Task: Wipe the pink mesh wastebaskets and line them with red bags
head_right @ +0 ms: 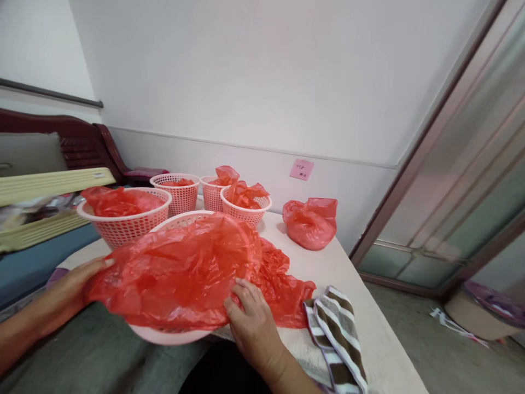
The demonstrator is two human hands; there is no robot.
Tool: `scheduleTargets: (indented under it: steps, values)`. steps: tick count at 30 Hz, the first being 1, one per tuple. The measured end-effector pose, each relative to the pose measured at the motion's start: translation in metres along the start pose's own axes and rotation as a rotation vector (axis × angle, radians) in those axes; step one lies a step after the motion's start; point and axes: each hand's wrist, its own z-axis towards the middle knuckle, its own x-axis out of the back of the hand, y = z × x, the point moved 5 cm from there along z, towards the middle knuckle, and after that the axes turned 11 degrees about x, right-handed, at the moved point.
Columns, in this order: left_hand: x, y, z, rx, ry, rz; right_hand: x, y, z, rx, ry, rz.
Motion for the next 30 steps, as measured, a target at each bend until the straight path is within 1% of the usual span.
scheduleTargets:
  steps: [2,3,6,8,11,14,18,21,23,25,28,30]
  values:
    - [-0.009,-0.002,-0.005,0.056,-0.133,-0.050,0.001,-0.005,0.001,0.005,0.000,-0.003]
    - [-0.012,-0.004,-0.007,0.078,-0.168,-0.052,0.002,-0.007,0.000,0.007,0.000,-0.005]
    - [-0.013,-0.014,-0.007,0.078,-0.105,0.021,0.003,-0.009,-0.003,0.013,-0.009,-0.018]
    - [-0.011,-0.025,-0.008,0.089,-0.061,-0.003,0.006,-0.009,-0.009,0.002,-0.027,-0.028]
    - [-0.013,-0.041,-0.010,0.114,-0.085,-0.089,0.014,-0.005,-0.017,-0.075,-0.029,0.002]
    - [-0.013,-0.054,-0.016,0.131,-0.097,-0.167,0.023,0.003,-0.021,-0.257,-0.007,0.151]
    - [-0.012,-0.060,-0.031,0.169,-0.047,-0.220,0.022,0.021,-0.025,-0.600,0.046,0.471]
    - [-0.013,-0.065,-0.041,0.213,-0.037,-0.248,0.013,0.039,-0.031,-0.889,0.169,0.630]
    - [-0.012,-0.075,-0.044,0.223,-0.028,-0.271,0.009,0.051,-0.033,-1.039,0.267,0.683]
    - [-0.011,-0.092,-0.045,0.221,-0.013,-0.265,0.005,0.057,-0.031,-1.106,0.311,0.692]
    - [-0.005,-0.118,-0.045,0.196,0.074,-0.173,0.002,0.056,-0.026,-1.105,0.297,0.680]
    - [0.002,-0.122,-0.043,0.154,0.148,-0.050,0.000,0.050,-0.025,-1.096,0.302,0.690]
